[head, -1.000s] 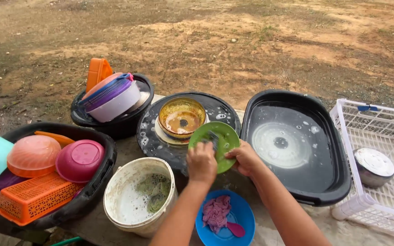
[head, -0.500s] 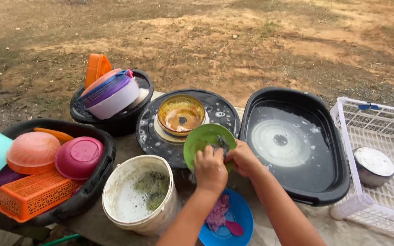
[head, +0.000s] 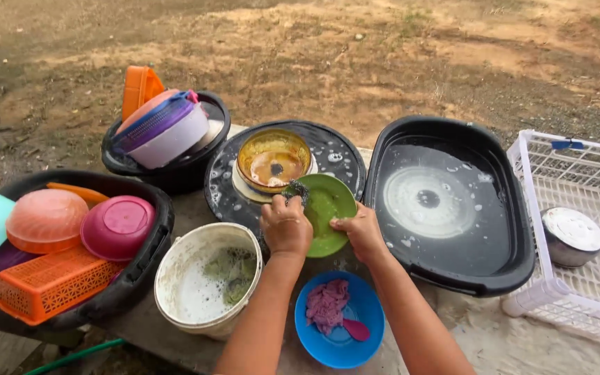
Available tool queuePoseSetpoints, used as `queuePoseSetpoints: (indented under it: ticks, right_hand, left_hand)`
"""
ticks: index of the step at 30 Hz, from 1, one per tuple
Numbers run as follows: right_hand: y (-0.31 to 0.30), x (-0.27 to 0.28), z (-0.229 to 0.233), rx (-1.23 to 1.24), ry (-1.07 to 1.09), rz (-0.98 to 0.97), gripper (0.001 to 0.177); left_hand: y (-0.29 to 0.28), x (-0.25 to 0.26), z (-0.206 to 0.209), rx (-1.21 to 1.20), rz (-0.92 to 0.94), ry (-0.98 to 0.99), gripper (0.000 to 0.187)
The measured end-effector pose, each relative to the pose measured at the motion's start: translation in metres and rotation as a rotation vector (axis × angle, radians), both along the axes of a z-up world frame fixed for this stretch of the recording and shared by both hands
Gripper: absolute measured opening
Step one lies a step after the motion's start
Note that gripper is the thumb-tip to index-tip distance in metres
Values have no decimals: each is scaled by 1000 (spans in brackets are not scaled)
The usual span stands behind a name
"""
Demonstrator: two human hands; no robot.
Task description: Washing and rinsing plastic bowls and plates in basins of water
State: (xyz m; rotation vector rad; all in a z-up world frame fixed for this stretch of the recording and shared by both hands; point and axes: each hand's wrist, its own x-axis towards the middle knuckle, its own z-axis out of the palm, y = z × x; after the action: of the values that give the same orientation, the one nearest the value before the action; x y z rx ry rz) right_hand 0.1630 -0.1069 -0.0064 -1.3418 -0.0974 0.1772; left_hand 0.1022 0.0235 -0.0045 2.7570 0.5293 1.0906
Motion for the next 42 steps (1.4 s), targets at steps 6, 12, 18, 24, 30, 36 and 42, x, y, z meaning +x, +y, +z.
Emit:
queuePoseSetpoints:
  ticks: [6, 12, 18, 24, 30, 36, 42]
  right_hand:
    - [10, 11, -18, 104, -111, -125, 34]
    - [13, 12, -31, -8, -200, -206, 35]
    - [11, 3, -31, -11, -155, -162, 37]
    - [8, 24, -44, -27, -195, -162, 39]
    - [10, 15, -42, 80, -213, -129, 38]
    - [9, 8, -44, 109, -199, -81, 44]
    - [11, 23, -46, 200, -200, -43, 37]
  left_hand:
    - [-24, -27, 24, 179, -83, -34, 14]
    - [-17, -13, 10, 17, -10, 33, 10]
    - [4, 1, 2, 123, 53, -18, 9]
    - [-19, -13, 23, 33, -99, 125, 21]
    - [-9, 3, 7, -112, -45, 148, 6]
    - [4, 6, 35, -126, -12, 201, 18]
    - [-15, -10, 40, -93, -74, 271, 19]
